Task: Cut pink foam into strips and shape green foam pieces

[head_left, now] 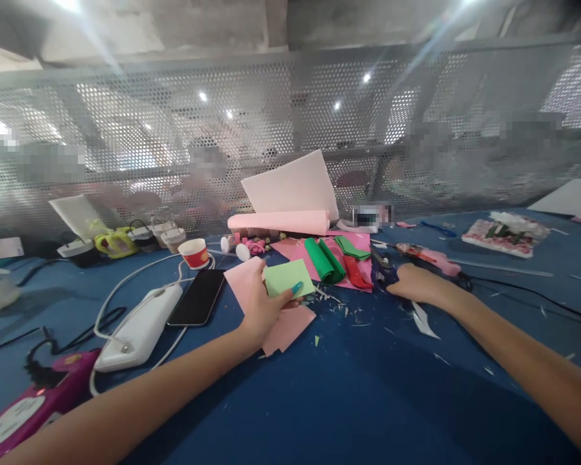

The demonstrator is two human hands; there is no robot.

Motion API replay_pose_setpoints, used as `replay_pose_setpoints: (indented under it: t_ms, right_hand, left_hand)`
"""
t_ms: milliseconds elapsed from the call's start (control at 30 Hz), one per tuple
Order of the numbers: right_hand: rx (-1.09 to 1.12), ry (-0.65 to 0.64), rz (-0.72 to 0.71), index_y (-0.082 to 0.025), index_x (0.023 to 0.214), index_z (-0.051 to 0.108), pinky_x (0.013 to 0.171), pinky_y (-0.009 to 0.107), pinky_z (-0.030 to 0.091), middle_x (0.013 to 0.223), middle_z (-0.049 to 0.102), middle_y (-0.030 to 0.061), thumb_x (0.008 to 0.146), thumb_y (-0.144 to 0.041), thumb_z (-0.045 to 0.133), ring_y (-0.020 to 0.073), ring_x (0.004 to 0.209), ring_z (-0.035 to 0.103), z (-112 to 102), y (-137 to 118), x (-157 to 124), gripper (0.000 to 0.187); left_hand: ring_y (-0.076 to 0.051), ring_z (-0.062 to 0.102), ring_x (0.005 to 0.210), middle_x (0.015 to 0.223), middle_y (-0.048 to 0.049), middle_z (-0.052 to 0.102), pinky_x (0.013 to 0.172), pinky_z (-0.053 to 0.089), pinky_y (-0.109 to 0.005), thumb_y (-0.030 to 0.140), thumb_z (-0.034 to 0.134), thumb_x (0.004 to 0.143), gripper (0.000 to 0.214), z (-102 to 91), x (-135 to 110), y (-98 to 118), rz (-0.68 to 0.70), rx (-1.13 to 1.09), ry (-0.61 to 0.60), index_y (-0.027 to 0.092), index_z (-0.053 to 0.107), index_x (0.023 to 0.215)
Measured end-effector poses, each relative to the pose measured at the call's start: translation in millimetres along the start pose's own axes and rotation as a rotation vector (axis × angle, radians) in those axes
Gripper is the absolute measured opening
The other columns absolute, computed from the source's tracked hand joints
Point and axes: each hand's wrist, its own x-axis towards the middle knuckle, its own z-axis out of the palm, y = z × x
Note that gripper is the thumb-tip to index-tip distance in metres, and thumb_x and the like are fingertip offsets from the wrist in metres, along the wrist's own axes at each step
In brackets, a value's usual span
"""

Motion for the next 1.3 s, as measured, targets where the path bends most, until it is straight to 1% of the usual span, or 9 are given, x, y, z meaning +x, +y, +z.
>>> replay_pose_setpoints:
  t_ms: [100,267,367,533,700,800,967,1100,1300]
  right_hand:
    - [-0.137,-0.060,0.071,-0.021,0.044,0.048,0.042,0.033,0.035,0.045,0.056,0.0119,0.059,-0.024,0.057,0.0267,0.043,0.057,-4.2,-13.7,-7.9,0.018]
    - [-0.330,-0.014,0.092,-0.009,0.077,0.059,0.054,0.039,0.043,0.073,0.065,0.0235,0.075,-0.028,0.048,0.0361,0.068,0.064,-8.4,-38.1,-18.5,0.021]
    - [-0.040,0.065,0.103,-0.010,0.087,0.056,0.064,0.040,0.046,0.082,0.066,0.0216,0.079,-0.030,0.048,0.0342,0.078,0.065,-4.9,-52.5,-19.9,0.023]
    - [0.838,0.061,0.006,-0.020,0.093,0.051,0.065,0.037,0.050,0.085,0.067,0.0107,0.079,-0.043,0.049,0.0261,0.081,0.066,6.6,-69.6,-20.4,0.027]
    - [0.908,0.342,-0.021,-0.020,0.098,0.046,0.077,0.039,0.048,0.099,0.061,0.0104,0.071,-0.039,0.061,0.0247,0.092,0.061,4.0,-55.9,-11.5,0.036]
    - [0.936,0.402,-0.004,-0.022,0.095,0.047,0.073,0.037,0.049,0.092,0.060,0.0067,0.072,-0.040,0.063,0.0221,0.085,0.061,-1.6,-45.4,-5.8,0.033]
    - [0.991,0.324,-0.014,-0.023,0.080,0.048,0.052,0.030,0.047,0.064,0.054,-0.0033,0.070,-0.045,0.067,0.0144,0.051,0.057,-6.8,-58.1,-15.7,0.031]
    - [1.024,0.158,-0.056,-0.023,0.084,0.050,0.054,0.028,0.048,0.075,0.058,-0.0018,0.070,-0.049,0.068,0.0137,0.053,0.060,-6.1,-75.2,-28.5,0.034]
    - [1.567,-0.160,-0.062,-0.025,0.080,0.053,0.066,0.035,0.052,0.085,0.060,0.0013,0.081,-0.059,0.047,0.0165,0.064,0.064,22.4,-87.4,-36.7,0.035]
  left_hand:
    - [-0.019,0.069,0.076,0.124,-0.0110,0.055,0.071,0.059,-0.035,0.027,0.066,0.074,0.076,-1.3,1.1,-0.5,0.079,0.013,-0.018,0.030,0.024,0.138]
    - [-0.019,0.069,0.078,0.100,-0.0081,0.067,0.080,0.056,-0.037,0.030,0.064,0.075,0.038,-4.4,4.0,1.2,0.050,0.013,-0.089,0.016,0.057,0.110]
    - [-0.018,0.067,0.083,0.098,-0.0069,0.068,0.080,0.056,-0.035,0.028,0.067,0.073,0.028,-6.5,5.8,8.6,0.108,0.022,-0.046,0.015,0.062,0.098]
    - [-0.016,0.067,0.078,0.096,-0.0053,0.069,0.075,0.057,-0.033,0.025,0.069,0.070,0.027,-8.6,6.6,20.9,0.195,0.060,-0.010,0.016,0.064,0.095]
    - [-0.015,0.067,0.071,0.089,-0.0056,0.070,0.070,0.057,-0.030,0.023,0.069,0.069,0.024,-10.0,6.5,7.1,0.103,0.134,-0.069,0.015,0.065,0.092]
    - [-0.015,0.067,0.071,0.090,-0.0060,0.070,0.069,0.057,-0.029,0.022,0.069,0.069,0.024,-10.4,6.8,0.2,0.072,0.159,-0.081,0.015,0.064,0.091]
    - [-0.016,0.068,0.070,0.085,-0.0056,0.070,0.068,0.056,-0.029,0.027,0.070,0.070,0.028,-11.3,7.0,0.3,0.051,0.131,-0.139,0.014,0.063,0.093]
    - [-0.017,0.068,0.068,0.081,-0.0050,0.069,0.067,0.056,-0.031,0.029,0.070,0.069,0.030,-10.9,6.2,0.8,0.035,0.099,-0.155,0.014,0.062,0.093]
    - [-0.014,0.067,0.061,0.082,-0.0042,0.069,0.060,0.054,-0.027,0.024,0.067,0.071,0.023,-9.9,5.0,1.3,0.064,0.213,-0.153,0.015,0.063,0.092]
